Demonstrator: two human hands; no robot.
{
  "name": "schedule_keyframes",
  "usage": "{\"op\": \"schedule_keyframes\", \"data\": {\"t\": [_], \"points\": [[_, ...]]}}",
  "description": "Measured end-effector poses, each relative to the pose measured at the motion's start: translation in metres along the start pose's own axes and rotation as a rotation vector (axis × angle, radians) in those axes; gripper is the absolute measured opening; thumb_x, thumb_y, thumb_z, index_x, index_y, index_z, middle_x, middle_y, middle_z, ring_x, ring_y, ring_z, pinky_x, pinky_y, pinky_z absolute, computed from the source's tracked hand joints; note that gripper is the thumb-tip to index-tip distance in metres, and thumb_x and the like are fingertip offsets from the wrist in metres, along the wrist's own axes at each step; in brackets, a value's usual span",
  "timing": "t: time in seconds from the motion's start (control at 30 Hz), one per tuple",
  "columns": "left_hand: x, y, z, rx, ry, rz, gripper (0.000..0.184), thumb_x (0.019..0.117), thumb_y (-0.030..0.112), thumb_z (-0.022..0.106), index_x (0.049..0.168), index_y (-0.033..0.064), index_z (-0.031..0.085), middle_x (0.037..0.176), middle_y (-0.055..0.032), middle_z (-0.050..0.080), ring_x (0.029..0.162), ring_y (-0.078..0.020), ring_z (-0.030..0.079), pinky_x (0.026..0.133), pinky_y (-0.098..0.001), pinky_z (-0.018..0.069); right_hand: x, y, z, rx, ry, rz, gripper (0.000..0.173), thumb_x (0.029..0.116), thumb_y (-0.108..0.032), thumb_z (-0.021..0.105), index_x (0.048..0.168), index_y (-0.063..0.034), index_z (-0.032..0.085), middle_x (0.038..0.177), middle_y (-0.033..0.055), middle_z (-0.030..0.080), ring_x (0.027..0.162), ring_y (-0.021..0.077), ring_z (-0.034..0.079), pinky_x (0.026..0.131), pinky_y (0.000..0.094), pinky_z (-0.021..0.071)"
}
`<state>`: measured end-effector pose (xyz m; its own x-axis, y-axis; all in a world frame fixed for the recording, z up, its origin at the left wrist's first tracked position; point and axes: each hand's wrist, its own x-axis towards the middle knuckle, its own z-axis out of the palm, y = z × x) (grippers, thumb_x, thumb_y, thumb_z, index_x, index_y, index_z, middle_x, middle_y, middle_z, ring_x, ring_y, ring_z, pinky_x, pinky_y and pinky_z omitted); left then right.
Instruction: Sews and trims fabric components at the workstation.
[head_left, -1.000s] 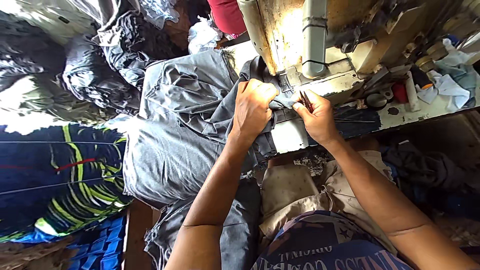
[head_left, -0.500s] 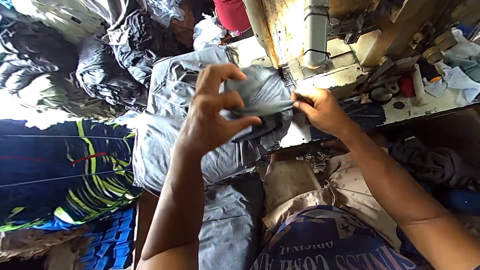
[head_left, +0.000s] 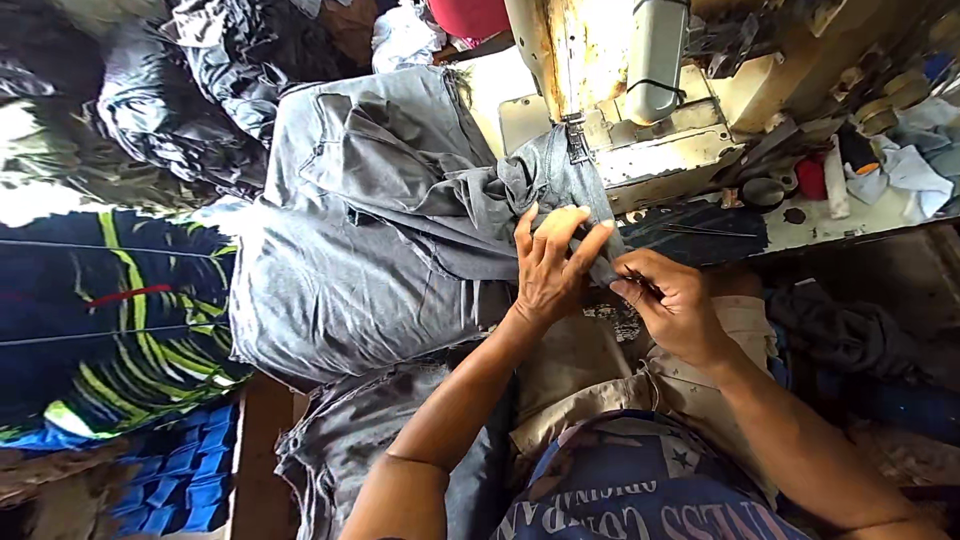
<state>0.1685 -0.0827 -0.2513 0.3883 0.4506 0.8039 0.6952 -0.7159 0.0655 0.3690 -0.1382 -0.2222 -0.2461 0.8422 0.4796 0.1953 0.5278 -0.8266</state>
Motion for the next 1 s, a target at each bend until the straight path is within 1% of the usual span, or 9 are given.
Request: {"op": "schedule_keyframes", "data": {"t": [0.03,0.1,0.2,0.27,0.37,0.43,0.63,0.83,1.0], "points": [[0.003,-0.003,0.004,0.046,0.029,-0.017,0.042,0.0923,0.021,0.067,0.134,0.0172,0.062,0.135,-0.0167,0.059,0.131,-0.0356,0.052,0.115,-0.0626,0.0296,0.0,-0.001,0.001,0.016,0.016,0.012,0.01,0.0975,-0.005,0.067,0.104,0.0006,0.071,0.105,0.0077,0.07,0.088,0.0098,0.068,0.075,0.0248,0.0601],[0.011,-0.005,0.001,0.084,0.015,-0.046,0.03,0.0948,0.017,0.064,0.124,0.0186,0.071,0.135,-0.013,0.063,0.131,-0.0347,0.054,0.115,-0.0609,0.0311,-0.002,-0.001,0.0,0.036,0.031,0.033,0.01,0.0975,-0.005,0.067,0.105,0.0005,0.071,0.106,0.0075,0.07,0.087,0.0098,0.068,0.074,0.0245,0.06],[0.02,-0.007,-0.021,0.067,-0.095,-0.043,0.024,0.0943,0.011,0.062,0.111,0.0187,0.077,0.134,-0.0064,0.067,0.123,-0.0324,0.058,0.113,-0.0578,0.0324,-0.003,-0.002,-0.003,0.068,0.04,0.065,0.01,0.0973,-0.004,0.067,0.105,0.0001,0.071,0.105,0.0068,0.07,0.085,0.01,0.067,0.072,0.0243,0.0594],[0.022,-0.007,-0.037,0.061,-0.181,-0.03,0.021,0.093,0.006,0.061,0.101,0.017,0.077,0.128,-0.0029,0.07,0.115,-0.0288,0.061,0.112,-0.0566,0.0325,-0.003,-0.003,-0.004,0.097,0.042,0.078,0.01,0.0973,-0.004,0.066,0.105,-0.0004,0.071,0.104,0.0062,0.07,0.083,0.0097,0.066,0.07,0.0238,0.0582],[0.025,-0.008,-0.056,0.073,-0.356,-0.033,0.025,0.0928,0.004,0.06,0.106,0.016,0.077,0.125,0.0,0.071,0.113,-0.0266,0.062,0.112,-0.0569,0.0324,-0.004,0.002,-0.003,0.112,0.052,0.098,0.01,0.0972,-0.005,0.067,0.105,-0.0013,0.072,0.102,0.0052,0.07,0.083,0.0093,0.067,0.07,0.0237,0.0586],[0.031,-0.01,-0.063,0.092,-0.409,-0.02,0.024,0.0937,0.005,0.06,0.108,0.0155,0.076,0.127,0.0002,0.071,0.114,-0.0268,0.062,0.112,-0.0571,0.0325,-0.001,0.006,-0.001,0.123,0.069,0.11,0.009,0.0976,-0.005,0.066,0.105,-0.0018,0.072,0.101,0.0049,0.07,0.082,0.0091,0.066,0.069,0.0239,0.0584],[0.053,-0.031,-0.06,0.153,-0.401,0.04,0.026,0.0966,0.004,0.055,0.108,0.0168,0.075,0.126,0.0005,0.071,0.116,-0.0282,0.062,0.113,-0.058,0.0311,0.02,0.014,0.003,0.08,0.122,0.132,0.012,0.0992,-0.008,0.064,0.108,-0.0018,0.07,0.089,0.0031,0.067,0.066,0.0068,0.06,0.057,0.0223,0.0532],[0.076,-0.068,-0.044,0.184,-0.358,0.044,0.028,0.0963,0.004,0.051,0.104,0.0156,0.076,0.124,0.0014,0.072,0.121,-0.0283,0.06,0.113,-0.0533,0.0321,0.049,0.023,0.009,0.063,0.141,0.174,0.012,0.1006,-0.012,0.063,0.107,-0.0056,0.07,0.072,0.0025,0.058,0.049,0.0097,0.046,0.041,0.0238,0.0398],[0.089,-0.088,-0.037,0.124,-0.368,0.051,0.028,0.0979,0.003,0.049,0.103,0.014,0.074,0.127,0.0006,0.07,0.124,-0.0267,0.058,0.109,-0.0493,0.0361,0.07,0.022,0.015,0.091,0.182,0.151,0.008,0.1002,-0.007,0.06,0.102,-0.0052,0.067,0.077,0.0029,0.059,0.057,0.0094,0.051,0.049,0.023,0.043]]}}
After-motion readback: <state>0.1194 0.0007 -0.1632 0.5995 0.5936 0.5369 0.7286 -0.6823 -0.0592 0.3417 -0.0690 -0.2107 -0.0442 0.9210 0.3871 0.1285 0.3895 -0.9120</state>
